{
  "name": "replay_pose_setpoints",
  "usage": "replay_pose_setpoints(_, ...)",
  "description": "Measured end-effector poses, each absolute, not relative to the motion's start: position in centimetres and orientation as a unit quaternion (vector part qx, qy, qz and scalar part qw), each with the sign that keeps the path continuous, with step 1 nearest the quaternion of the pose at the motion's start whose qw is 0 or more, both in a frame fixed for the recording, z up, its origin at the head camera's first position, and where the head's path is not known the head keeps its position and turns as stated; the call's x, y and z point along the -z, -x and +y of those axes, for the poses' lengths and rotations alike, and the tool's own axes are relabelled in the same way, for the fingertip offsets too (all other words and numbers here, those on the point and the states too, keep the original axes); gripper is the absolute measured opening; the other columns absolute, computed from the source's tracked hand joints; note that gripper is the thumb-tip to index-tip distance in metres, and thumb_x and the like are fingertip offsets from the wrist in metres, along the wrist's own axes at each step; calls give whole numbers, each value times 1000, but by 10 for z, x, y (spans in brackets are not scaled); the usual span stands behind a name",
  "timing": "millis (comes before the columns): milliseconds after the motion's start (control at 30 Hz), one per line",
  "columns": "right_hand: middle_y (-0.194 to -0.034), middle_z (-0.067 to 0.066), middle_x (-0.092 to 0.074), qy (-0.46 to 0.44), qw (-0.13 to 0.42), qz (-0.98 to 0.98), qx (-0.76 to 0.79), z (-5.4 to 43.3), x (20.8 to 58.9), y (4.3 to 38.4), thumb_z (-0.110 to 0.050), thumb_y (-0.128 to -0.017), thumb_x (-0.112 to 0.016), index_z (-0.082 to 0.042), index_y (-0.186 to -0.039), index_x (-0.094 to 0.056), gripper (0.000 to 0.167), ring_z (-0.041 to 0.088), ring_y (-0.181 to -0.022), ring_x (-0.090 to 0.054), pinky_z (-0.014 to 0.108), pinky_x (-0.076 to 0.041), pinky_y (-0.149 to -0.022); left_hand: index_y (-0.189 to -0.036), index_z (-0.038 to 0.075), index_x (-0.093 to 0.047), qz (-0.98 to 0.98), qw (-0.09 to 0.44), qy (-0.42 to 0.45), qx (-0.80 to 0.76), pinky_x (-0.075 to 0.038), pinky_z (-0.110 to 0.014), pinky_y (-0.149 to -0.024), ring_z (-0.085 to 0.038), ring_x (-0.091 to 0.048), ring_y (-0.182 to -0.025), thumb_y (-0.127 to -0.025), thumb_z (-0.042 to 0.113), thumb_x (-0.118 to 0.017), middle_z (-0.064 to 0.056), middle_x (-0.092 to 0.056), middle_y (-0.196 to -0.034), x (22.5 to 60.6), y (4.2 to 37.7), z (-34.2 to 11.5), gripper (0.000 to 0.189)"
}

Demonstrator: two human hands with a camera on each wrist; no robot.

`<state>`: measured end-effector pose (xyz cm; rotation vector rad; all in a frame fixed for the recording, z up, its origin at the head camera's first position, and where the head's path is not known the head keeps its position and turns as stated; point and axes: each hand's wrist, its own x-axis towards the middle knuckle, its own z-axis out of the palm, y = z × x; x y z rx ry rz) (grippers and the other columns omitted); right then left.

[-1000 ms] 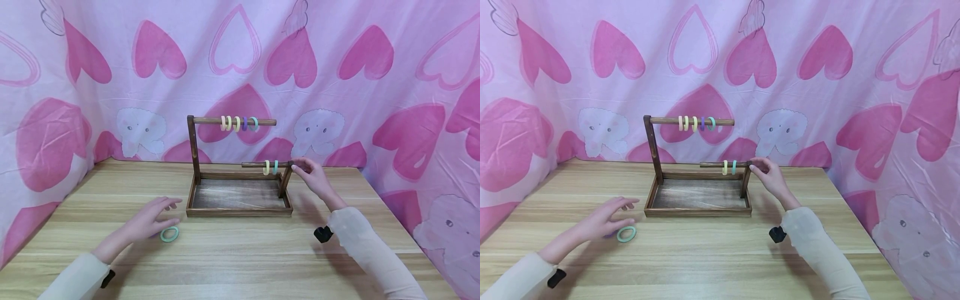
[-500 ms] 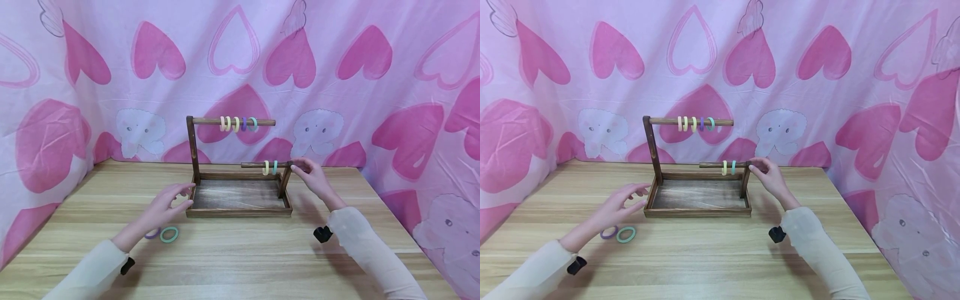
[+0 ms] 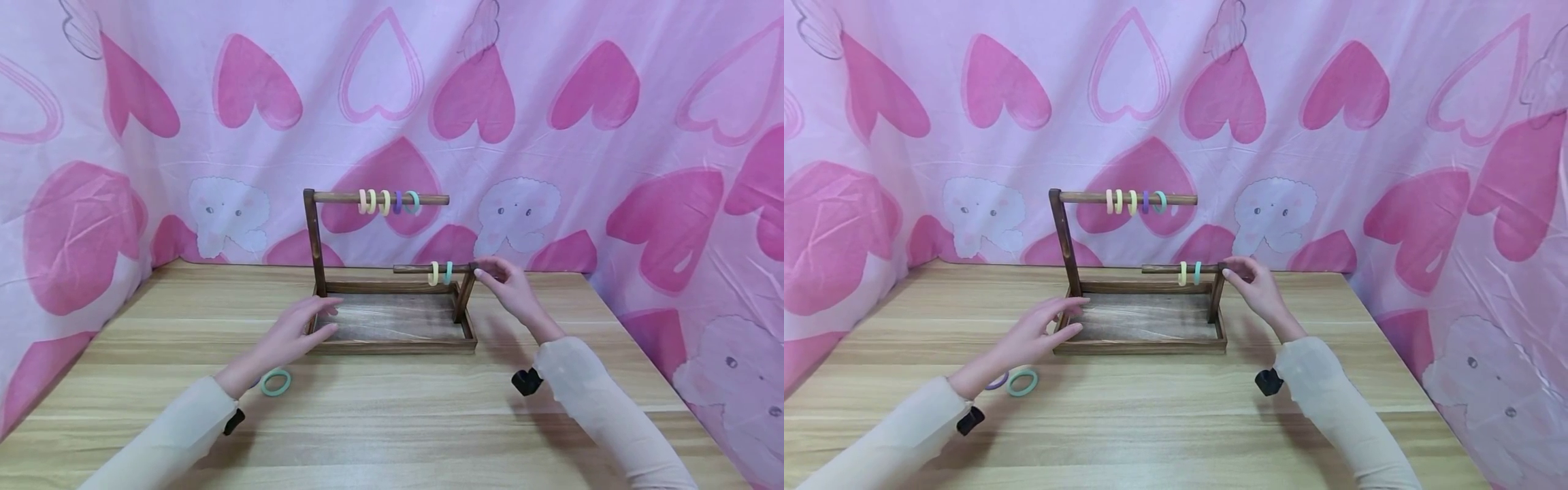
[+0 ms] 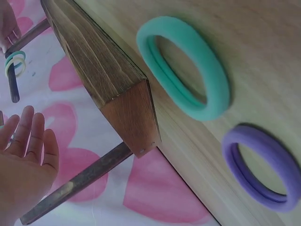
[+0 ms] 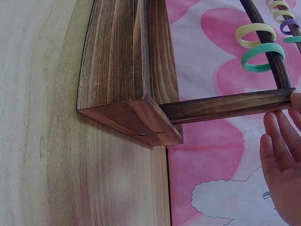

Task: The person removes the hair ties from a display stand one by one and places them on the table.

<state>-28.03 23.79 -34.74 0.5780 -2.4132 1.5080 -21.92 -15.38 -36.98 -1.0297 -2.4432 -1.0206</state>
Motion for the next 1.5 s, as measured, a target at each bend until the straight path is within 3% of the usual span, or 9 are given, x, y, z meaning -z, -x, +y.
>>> replay_pose_setpoints(167, -105, 13, -58, -202, 119, -824, -516, 238, 348, 281, -22, -88, -55, 1, -114, -54, 35, 12, -92, -55, 22, -43, -77, -121, 11, -53, -851, 139, 358, 359, -44, -33, -65, -12, -51, -86, -84, 17, -61, 5, -57, -95, 371, 225, -149, 38)
replay_pose_setpoints(367, -106, 12, -58, -194, 116, -823, -521, 238, 349, 281, -24, -88, -56, -1, -114, -55, 35, 12, -93, -54, 21, -43, -77, -121, 9, -52, -850, 126, 356, 368, -45, -38, -69, -19, -54, -88, -84, 15, -61, 2, -57, -96, 372, 231, -143, 39)
replay_pose_setpoints(567, -106, 13, -58, -192, 115, -826, -517, 238, 349, 281, -23, -88, -55, -1, -114, -55, 34, 13, -92, -55, 21, -43, -77, -121, 10, -52, -856, 125, 352, 358, -45, -33, -70, -13, -51, -89, -84, 18, -60, 3, -56, -95, 373, 237, -136, 39)
replay_pose_setpoints(900, -106, 24, -55, -201, 116, -822, -520, 227, 331, 265, -6, -89, -52, 10, -112, -52, 28, 14, -90, -54, 16, -42, -74, -120, 7, -52, -842, 139, 359, 378, -45, -36, -71, -18, -53, -90, -84, 16, -61, 1, -56, -96, 367, 248, -125, 38)
replay_pose_setpoints(1067, -106, 17, -57, -198, 114, -820, -524, 236, 344, 278, -14, -89, -54, 3, -113, -54, 30, 11, -91, -54, 18, -42, -76, -120, 3, -52, -839, 134, 352, 392, -44, -42, -75, -21, -52, -93, -84, 15, -61, -4, -56, -103, 363, 253, -119, 40)
replay_pose_setpoints(1233, -106, 13, -58, -198, 119, -824, -517, 239, 350, 282, -21, -88, -55, 1, -114, -54, 34, 11, -92, -54, 20, -43, -77, -122, 2, -50, -839, 142, 355, 388, -43, -38, -81, -23, -52, -97, -85, 20, -60, -7, -54, -108, 360, 257, -114, 42)
replay_pose_setpoints(1500, -106, 14, -58, -200, 119, -822, -519, 238, 349, 281, -20, -89, -54, 1, -115, -54, 34, 10, -93, -54, 20, -42, -77, -124, 5, -48, -828, 155, 350, 409, -41, -40, -83, -20, -48, -101, -83, 19, -63, -10, -50, -114, 352, 262, -105, 47)
